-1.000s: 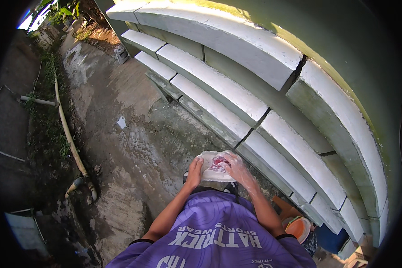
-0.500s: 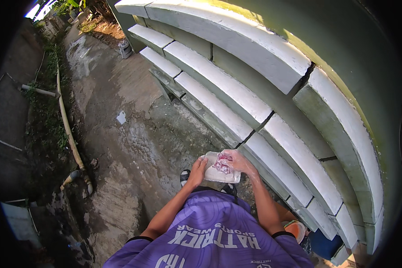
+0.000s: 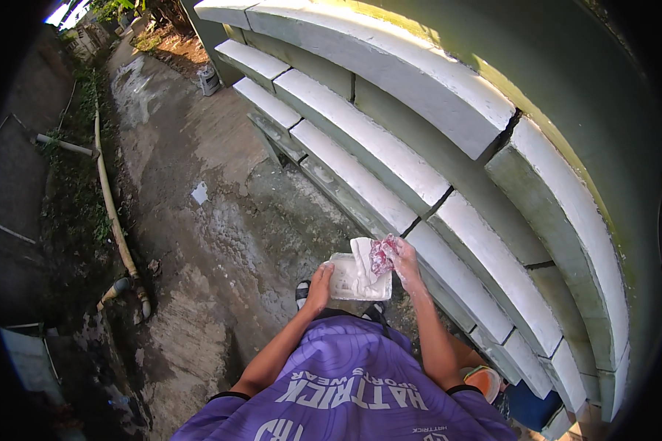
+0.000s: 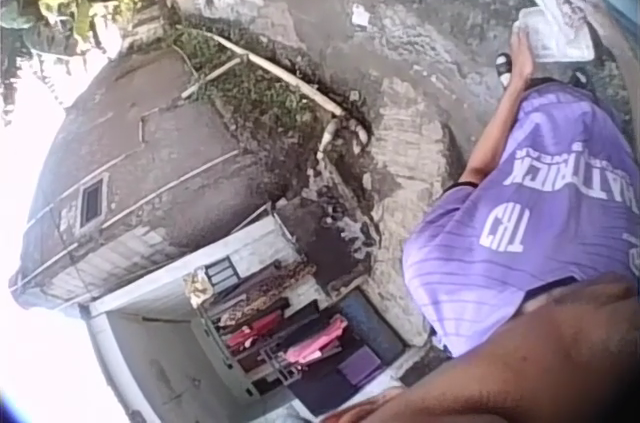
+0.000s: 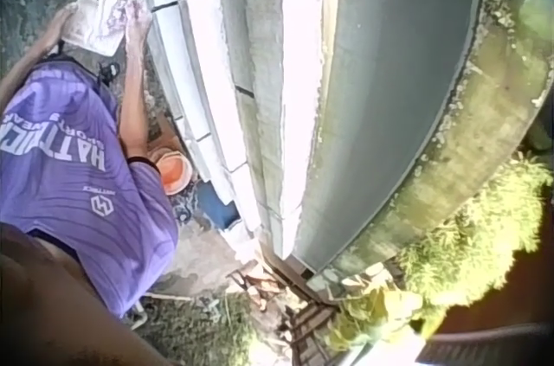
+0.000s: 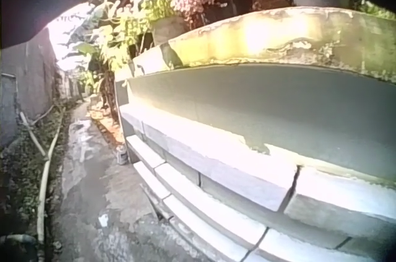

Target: Plastering or applying white filler/cement between rows of a concrete or brick wall structure using a hand trowel.

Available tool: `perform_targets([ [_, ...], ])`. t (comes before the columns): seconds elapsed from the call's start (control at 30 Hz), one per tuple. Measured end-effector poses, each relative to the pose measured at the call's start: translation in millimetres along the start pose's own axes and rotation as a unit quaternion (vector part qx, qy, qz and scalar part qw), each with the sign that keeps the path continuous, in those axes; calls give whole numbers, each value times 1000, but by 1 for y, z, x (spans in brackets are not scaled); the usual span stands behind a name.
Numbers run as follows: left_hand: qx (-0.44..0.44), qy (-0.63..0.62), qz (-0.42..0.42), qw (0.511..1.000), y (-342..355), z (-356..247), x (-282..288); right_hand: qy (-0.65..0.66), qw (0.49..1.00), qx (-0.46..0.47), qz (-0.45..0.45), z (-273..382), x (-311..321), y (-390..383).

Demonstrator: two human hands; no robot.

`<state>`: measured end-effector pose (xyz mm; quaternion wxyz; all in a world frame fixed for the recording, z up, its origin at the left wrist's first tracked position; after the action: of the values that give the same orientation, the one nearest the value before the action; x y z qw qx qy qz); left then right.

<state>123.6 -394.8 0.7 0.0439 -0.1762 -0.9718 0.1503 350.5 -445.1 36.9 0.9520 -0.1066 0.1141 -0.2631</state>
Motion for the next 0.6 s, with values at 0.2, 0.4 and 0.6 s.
perform_targets([
  [0.2, 15, -13, -9, 1000, -1, 5, 3, 253, 965, -44, -47, -16, 8, -20],
  [0.4, 39, 4, -50, 998, 5, 32, 26, 405, 900, -88, -133, -74, 47, -27],
  [0.6, 80, -37, -82, 993, 2, 47, 59, 547, 795, -134, -226, -172, 110, -45],
])
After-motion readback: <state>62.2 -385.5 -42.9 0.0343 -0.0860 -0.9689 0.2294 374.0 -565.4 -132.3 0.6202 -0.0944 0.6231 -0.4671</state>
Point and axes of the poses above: each hand's wrist, its own y-axis towards the middle knuckle, its own x-axis out of the back of the hand, z = x × y, the point moved 9 cm from there along y, towards the middle knuckle, and after that the axes turned 5 degrees about -z, right-handed, at the moved point
